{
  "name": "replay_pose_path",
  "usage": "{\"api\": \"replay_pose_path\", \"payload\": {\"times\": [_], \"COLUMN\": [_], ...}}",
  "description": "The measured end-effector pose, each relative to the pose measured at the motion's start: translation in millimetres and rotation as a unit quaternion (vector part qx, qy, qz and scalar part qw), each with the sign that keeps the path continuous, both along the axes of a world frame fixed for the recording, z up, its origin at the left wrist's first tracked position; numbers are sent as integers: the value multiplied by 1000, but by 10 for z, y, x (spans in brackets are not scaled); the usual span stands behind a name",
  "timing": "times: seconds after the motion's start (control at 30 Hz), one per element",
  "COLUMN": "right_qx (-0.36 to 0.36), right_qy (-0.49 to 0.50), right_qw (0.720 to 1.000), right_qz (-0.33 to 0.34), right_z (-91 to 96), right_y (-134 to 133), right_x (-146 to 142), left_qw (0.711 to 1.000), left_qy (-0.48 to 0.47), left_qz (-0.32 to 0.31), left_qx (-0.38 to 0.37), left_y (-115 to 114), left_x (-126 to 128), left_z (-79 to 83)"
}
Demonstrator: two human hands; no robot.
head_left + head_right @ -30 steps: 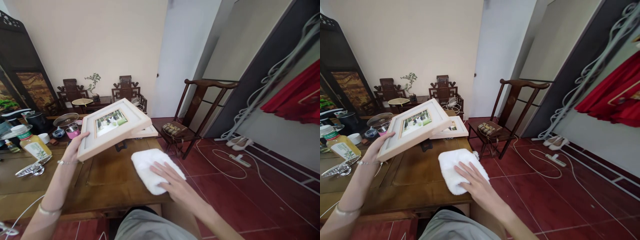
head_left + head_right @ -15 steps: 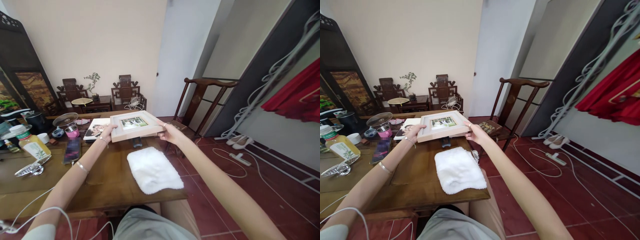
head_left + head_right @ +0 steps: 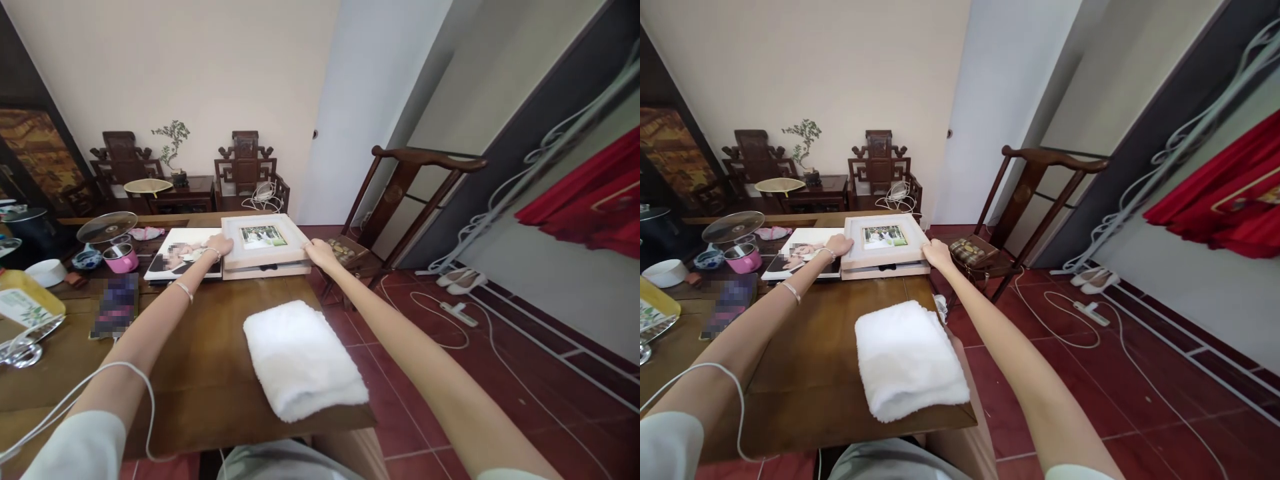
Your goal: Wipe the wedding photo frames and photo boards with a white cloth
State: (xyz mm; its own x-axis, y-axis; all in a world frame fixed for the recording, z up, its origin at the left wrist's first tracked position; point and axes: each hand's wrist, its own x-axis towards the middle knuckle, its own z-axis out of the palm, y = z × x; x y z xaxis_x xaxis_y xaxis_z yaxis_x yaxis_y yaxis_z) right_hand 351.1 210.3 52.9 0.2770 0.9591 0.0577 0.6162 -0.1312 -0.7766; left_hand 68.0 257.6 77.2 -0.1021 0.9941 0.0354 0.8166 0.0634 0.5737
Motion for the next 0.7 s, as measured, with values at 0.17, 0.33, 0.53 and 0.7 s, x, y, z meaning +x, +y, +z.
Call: {"api": "replay_pose_path", "payload": {"times": [0.17,0.33,0.53,0.7], "right_qx": [20,44,35,9], "right_qy": [-66,-98,-112,-114], "right_qw": [997,994,993,993], "right_qz": [18,4,14,24], "right_z": [-198,-324,-319,-298], "right_y": [56,25,-10,-41], "right_x": [-23,-60,-55,-56], "left_qw": [993,987,983,980], "left_qy": [106,156,180,197], "left_qz": [38,25,26,18], "left_qx": [-27,-30,-19,-5], "left_y": [144,96,19,-72], "left_x": [-8,-8,20,-10], "left_z": [-140,-195,-201,-167]}}
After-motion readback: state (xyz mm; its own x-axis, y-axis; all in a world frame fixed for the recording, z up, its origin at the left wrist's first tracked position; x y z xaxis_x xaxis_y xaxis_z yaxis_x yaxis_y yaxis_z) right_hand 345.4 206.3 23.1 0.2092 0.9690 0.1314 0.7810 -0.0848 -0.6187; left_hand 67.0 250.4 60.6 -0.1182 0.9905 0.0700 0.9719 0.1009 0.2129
